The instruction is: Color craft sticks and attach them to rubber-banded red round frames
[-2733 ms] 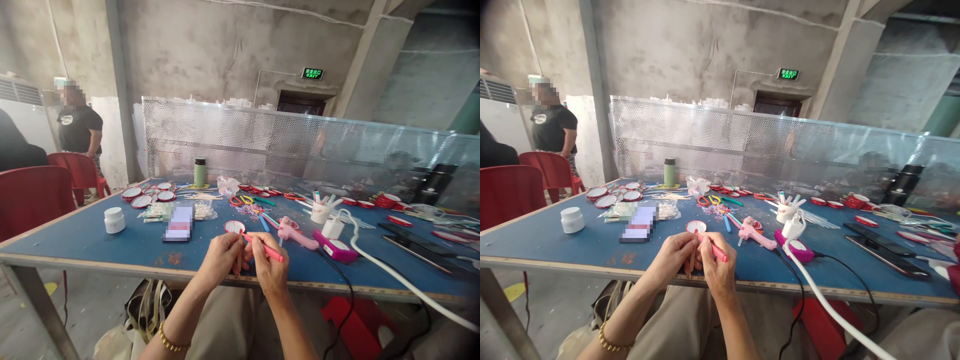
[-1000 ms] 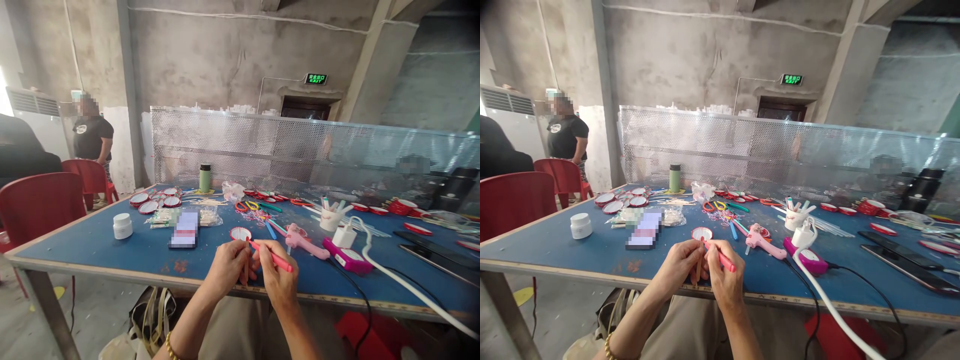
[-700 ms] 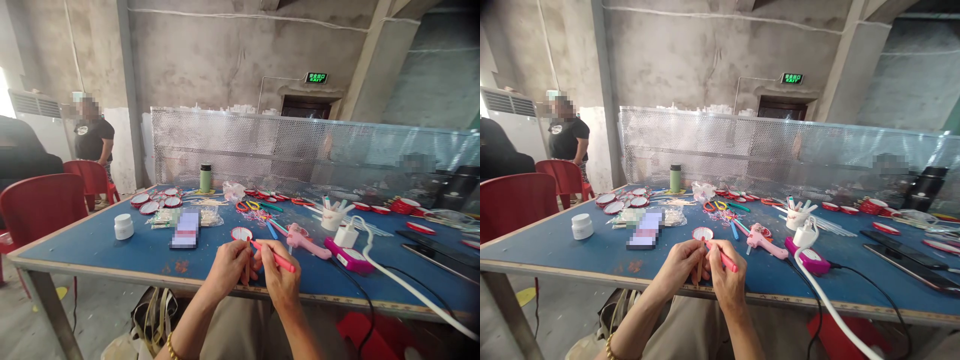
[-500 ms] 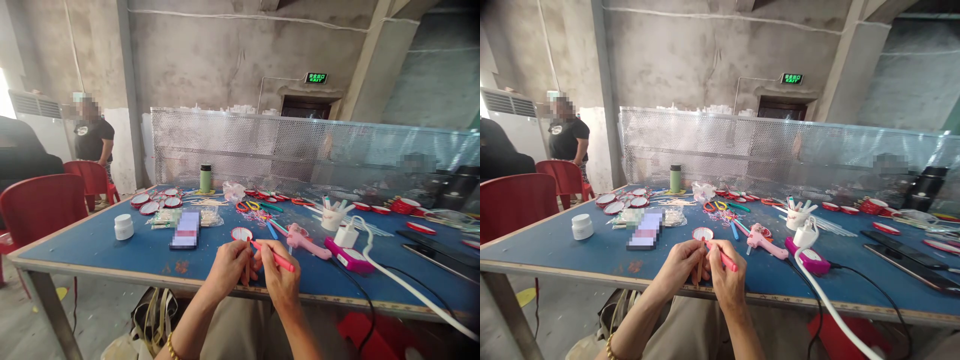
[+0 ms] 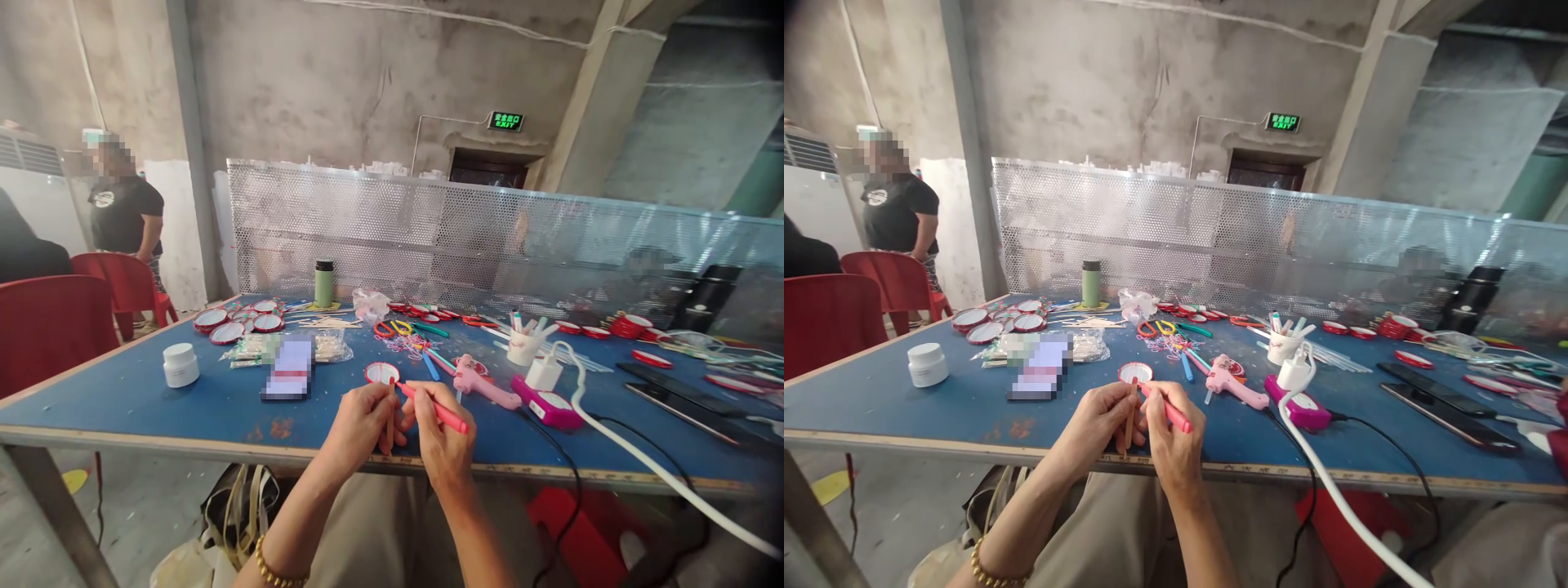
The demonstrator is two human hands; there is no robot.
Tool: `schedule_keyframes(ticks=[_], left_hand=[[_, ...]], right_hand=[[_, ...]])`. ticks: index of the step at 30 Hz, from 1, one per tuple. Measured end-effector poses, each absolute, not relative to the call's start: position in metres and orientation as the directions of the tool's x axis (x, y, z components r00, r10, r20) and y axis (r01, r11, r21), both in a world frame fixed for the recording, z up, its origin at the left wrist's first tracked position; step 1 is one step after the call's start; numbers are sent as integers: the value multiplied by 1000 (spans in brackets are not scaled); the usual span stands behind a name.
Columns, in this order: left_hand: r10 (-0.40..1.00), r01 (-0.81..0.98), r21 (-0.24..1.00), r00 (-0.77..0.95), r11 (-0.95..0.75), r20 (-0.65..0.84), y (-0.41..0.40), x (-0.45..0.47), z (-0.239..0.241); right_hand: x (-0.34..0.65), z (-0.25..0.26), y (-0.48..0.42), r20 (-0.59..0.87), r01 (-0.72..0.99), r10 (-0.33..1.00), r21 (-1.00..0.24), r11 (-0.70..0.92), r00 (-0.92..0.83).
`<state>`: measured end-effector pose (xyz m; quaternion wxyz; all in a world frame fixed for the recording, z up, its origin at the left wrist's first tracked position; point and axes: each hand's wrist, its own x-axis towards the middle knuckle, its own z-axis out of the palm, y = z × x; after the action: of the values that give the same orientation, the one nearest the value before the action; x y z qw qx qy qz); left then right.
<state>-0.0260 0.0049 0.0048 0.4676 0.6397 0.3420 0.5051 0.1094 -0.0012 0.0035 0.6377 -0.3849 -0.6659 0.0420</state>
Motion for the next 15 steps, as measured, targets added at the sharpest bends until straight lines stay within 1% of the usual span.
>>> schedule_keyframes(ticks=[12, 15], left_hand=[[900, -21, 934, 259, -358, 351, 1, -26, 9], [906, -35, 940, 257, -339, 336, 2, -25, 7]], right_hand=[[108, 6, -1, 829, 462, 554, -521, 718, 74], [108, 6, -2, 826, 468, 558, -525, 710, 80]])
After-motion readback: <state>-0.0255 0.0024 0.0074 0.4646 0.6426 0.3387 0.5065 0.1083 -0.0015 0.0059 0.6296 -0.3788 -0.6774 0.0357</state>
